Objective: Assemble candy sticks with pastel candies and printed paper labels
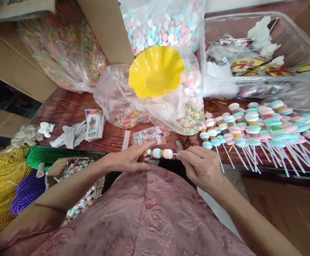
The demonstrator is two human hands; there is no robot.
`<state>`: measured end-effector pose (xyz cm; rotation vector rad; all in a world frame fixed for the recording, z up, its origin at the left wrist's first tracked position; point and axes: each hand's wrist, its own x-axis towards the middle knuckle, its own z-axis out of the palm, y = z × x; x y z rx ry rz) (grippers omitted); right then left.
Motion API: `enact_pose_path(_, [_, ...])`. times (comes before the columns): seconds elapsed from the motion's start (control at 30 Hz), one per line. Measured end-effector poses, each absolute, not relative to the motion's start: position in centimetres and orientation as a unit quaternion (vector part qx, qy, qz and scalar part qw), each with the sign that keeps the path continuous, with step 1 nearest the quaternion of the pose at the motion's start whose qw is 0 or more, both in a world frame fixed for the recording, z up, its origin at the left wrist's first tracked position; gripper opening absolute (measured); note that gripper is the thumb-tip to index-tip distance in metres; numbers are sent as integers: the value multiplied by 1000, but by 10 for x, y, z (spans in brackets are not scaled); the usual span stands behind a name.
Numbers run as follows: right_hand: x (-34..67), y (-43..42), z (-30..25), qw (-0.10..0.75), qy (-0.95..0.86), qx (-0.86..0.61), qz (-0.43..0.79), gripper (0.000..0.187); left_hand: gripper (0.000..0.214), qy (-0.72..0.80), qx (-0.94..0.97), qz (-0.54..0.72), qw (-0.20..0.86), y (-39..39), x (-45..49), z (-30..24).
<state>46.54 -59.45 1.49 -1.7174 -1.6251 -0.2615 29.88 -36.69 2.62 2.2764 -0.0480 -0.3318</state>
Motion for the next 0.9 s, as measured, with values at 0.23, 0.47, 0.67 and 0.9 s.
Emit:
enact_pose_path(0.23, [450,-576,12,323,-673,-659,-91,15,85,-34,936,-120,330,-380,306,26])
enact_pose_path(0.47, [454,-568,10,329,-666,-666,-68,23,101,-76,953,-57,286,-376,314,34])
enact_pose_path(0.67, [459,-566,-22,459,-559,-691,6,8,114,43,995,-43,82,-345,303,47])
enact_pose_path(0.9, [446,-551,-25,525,-502,-687,43,10,33,104,990,-59,72,-343,304,25])
